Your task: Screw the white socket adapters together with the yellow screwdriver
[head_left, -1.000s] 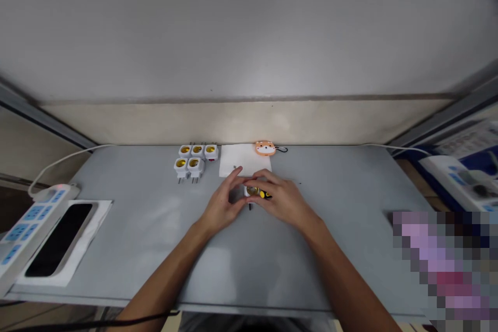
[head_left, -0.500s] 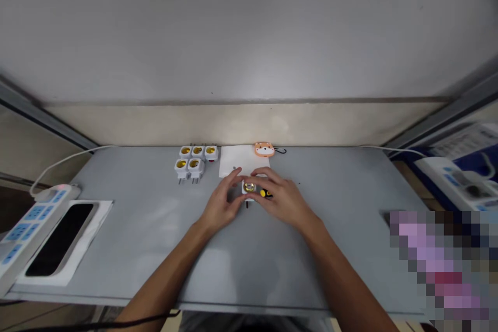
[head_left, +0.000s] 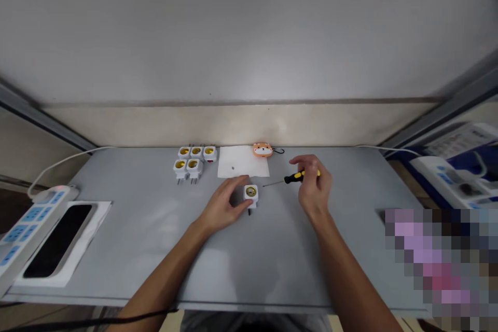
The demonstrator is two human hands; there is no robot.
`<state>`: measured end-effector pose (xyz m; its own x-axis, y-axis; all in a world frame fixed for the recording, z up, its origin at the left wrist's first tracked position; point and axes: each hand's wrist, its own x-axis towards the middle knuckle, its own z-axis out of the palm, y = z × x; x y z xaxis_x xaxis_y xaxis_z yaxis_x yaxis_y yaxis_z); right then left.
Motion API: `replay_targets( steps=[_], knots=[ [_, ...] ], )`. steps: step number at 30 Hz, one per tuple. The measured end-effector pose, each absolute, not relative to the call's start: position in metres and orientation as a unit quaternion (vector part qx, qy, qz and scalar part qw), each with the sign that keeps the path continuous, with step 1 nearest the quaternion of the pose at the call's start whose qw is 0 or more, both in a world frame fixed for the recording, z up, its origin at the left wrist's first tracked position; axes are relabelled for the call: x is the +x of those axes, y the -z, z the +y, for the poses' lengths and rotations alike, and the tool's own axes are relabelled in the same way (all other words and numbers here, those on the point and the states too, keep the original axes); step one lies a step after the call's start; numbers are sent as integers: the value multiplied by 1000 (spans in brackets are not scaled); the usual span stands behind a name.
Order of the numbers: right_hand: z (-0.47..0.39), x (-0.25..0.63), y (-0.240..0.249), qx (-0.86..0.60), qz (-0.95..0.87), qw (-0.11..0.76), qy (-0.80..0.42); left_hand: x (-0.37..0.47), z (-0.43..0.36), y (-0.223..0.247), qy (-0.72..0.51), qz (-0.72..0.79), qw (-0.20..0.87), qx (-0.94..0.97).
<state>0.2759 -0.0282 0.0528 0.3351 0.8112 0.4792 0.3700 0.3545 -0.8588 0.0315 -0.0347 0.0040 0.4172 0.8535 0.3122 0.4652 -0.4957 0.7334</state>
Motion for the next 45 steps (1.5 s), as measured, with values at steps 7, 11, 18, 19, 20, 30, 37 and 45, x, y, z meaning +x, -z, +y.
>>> replay_targets(
  steps=[7,11,18,19,20,30,37,45],
  knots=[
    [-22,255,-43,-538,-596,542,-250,20,-26,-9,-390,477,222,755],
    [-24,242,-35,-518,-665,460,-279,9,-16,-6,-344,522,165,763],
    [-26,237,-30,-529,-690,392,-299,5,-14,1,-263,546,153,781],
    [-26,237,-30,-525,-693,392,-300,6,-15,1,-257,546,151,783],
    [-26,237,-30,-521,-696,392,-300,7,-15,1,-252,545,149,786],
    [-26,240,-35,-507,-691,435,-276,6,-13,3,-260,531,157,791],
    [-28,246,-47,-502,-664,487,-265,6,-12,5,-323,521,151,776],
    [-32,247,-50,-482,-654,496,-306,7,-14,3,-351,512,155,769]
  ],
)
